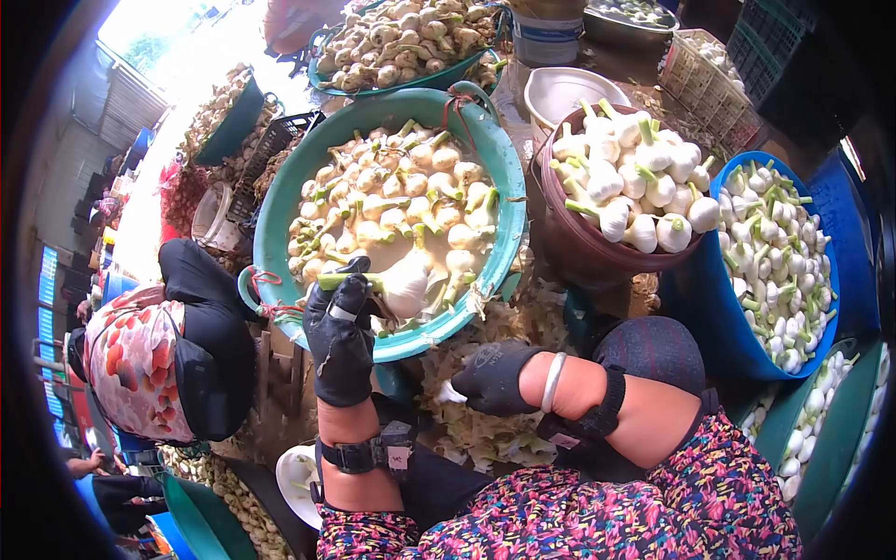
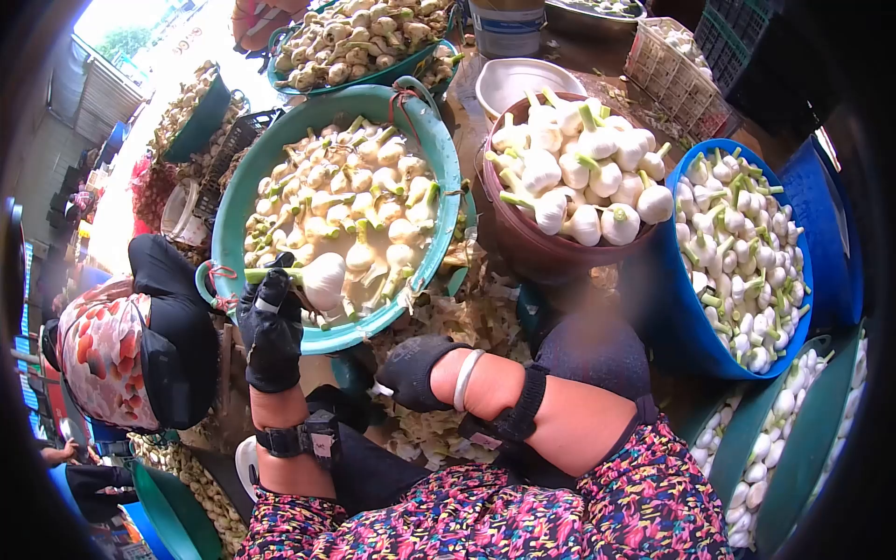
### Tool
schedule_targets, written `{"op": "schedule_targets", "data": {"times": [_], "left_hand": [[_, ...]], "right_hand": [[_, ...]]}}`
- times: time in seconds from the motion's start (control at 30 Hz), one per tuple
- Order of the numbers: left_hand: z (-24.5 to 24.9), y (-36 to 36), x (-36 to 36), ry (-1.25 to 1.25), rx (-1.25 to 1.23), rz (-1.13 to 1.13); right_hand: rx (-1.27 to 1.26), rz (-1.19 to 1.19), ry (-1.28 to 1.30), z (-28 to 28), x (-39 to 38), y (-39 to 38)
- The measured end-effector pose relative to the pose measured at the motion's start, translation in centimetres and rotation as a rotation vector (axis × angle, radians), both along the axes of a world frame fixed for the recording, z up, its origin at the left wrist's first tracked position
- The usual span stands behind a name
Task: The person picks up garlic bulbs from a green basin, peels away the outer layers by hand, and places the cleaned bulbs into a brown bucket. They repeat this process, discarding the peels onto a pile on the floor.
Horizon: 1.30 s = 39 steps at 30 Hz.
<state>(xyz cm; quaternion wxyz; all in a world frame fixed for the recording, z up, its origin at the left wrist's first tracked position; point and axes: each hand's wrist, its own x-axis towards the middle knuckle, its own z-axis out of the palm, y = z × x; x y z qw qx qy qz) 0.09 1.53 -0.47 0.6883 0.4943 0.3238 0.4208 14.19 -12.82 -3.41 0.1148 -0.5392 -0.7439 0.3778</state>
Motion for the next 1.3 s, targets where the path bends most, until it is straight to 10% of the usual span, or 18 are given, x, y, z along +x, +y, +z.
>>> {"op": "schedule_targets", "data": {"times": [0.13, 0.2, 0.37, 0.57, 0.9, 0.97, 1.1, 1.23, 1.3], "left_hand": [[-0.4, -0.4, 0.3, -0.099, -0.029, -0.029], [-0.7, -0.6, 0.3, -0.018, -0.004, -0.009], [0.3, -1.9, 1.6, 0.16, 0.156, -0.06], [1.0, -2.8, 2.2, 0.394, 0.552, -0.183], [0.7, -1.6, 1.7, 0.5, 0.677, -0.091], [0.9, -1.2, 1.1, 0.169, 0.183, -0.021], [-1.8, 0.2, 0.2, -0.063, -0.062, 0.0], [-2.6, -1.2, 1.6, 0.105, 0.132, 0.044], [-1.8, -1.2, 1.2, -0.075, -0.311, -0.196]], "right_hand": [[-0.2, -0.089, -0.079, 0.5, 1.6, 0.7], [0.383, -0.5, 0.129, 0.1, 2.5, 1.0], [0.597, -0.716, 0.743, 1.8, 2.8, 1.5], [0.702, -0.678, 0.424, 1.1, 3.2, 1.5], [0.363, -0.557, 0.101, 1.0, 0.9, 0.7], [-0.146, -0.11, -0.155, 0.8, 0.4, 0.4], [-0.23, -0.225, -0.202, 1.1, 1.9, 0.9], [0.314, -0.801, 0.615, 2.1, 4.2, 1.1], [0.195, -0.834, 0.952, 2.9, 3.8, 1.2]]}}
